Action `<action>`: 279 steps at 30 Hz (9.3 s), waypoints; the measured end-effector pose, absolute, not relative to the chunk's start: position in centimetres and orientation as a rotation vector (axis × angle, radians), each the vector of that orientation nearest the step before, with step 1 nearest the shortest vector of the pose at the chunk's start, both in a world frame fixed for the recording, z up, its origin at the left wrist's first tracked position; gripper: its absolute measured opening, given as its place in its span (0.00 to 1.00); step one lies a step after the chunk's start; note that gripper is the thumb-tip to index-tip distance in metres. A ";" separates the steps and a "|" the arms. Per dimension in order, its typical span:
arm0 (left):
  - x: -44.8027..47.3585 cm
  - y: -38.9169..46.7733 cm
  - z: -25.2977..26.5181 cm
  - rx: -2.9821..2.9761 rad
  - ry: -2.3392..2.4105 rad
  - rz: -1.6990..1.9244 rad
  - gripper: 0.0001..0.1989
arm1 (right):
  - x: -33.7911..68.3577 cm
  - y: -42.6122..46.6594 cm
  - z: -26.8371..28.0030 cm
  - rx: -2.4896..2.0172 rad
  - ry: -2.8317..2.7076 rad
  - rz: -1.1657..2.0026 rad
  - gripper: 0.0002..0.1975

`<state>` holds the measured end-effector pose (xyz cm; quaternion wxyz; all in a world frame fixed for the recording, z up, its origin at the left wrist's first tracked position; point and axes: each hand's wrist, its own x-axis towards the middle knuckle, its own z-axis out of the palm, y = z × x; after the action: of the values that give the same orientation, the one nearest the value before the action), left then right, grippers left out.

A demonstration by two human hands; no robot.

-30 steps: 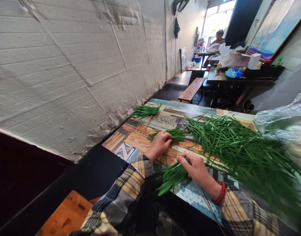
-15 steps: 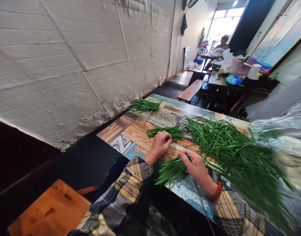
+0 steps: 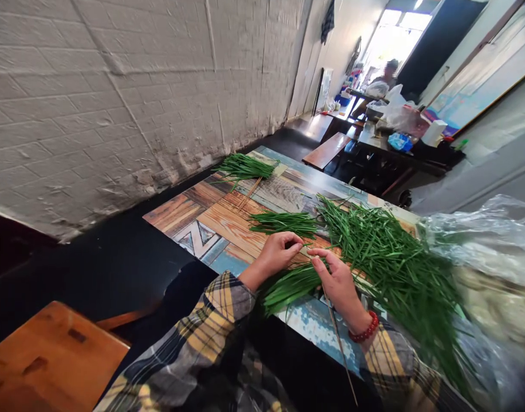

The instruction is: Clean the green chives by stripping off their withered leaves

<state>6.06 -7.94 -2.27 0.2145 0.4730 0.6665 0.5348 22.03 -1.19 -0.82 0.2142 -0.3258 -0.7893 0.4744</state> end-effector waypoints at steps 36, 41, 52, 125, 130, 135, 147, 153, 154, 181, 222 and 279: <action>6.9 -7.9 -2.1 1.321 1.724 1.503 0.08 | 22.3 0.0 -1.2 -0.811 -2.342 1.161 0.15; 7.0 -7.9 -2.1 1.326 1.697 1.521 0.08 | 22.3 0.1 -1.3 -0.813 -2.351 1.160 0.16; 7.5 -8.1 -2.2 1.441 1.741 1.565 0.08 | 22.4 0.3 -1.7 -0.835 -2.361 1.132 0.16; 7.5 -8.5 -2.1 1.588 1.866 1.540 0.06 | 22.3 0.5 -3.3 -0.670 -2.216 1.244 0.15; 7.5 -8.4 -2.2 1.605 1.829 1.503 0.06 | 22.4 0.5 -2.9 -0.703 -2.272 1.158 0.14; 7.6 -8.6 -1.9 1.640 1.745 1.482 0.06 | 22.5 0.3 -2.3 -0.789 -2.333 1.115 0.13; 6.5 -8.2 -1.6 1.655 2.101 1.342 0.09 | 22.3 0.3 -2.3 -0.841 -2.230 1.271 0.11; 5.3 -7.7 -1.6 1.904 2.456 0.930 0.11 | 22.3 0.2 -2.1 -0.829 -2.248 1.260 0.10; 5.3 -7.7 -1.6 1.926 2.466 0.893 0.11 | 22.3 0.2 -2.1 -0.827 -2.258 1.255 0.11; 5.0 -7.9 -2.5 1.583 2.176 1.411 0.11 | 22.3 0.1 -2.1 -0.819 -2.247 1.281 0.13; 5.7 -8.3 -2.1 1.735 1.878 1.358 0.14 | 22.5 -0.1 -1.7 -0.862 -2.206 1.399 0.20; 6.0 -8.6 -1.3 1.502 1.746 1.338 0.09 | 22.4 0.0 -2.5 -0.946 -2.104 1.433 0.15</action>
<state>6.03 -8.62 -1.33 0.2366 0.5480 0.6370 0.4878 22.44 -0.01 -2.49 0.2115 -0.3403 -0.7573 0.5157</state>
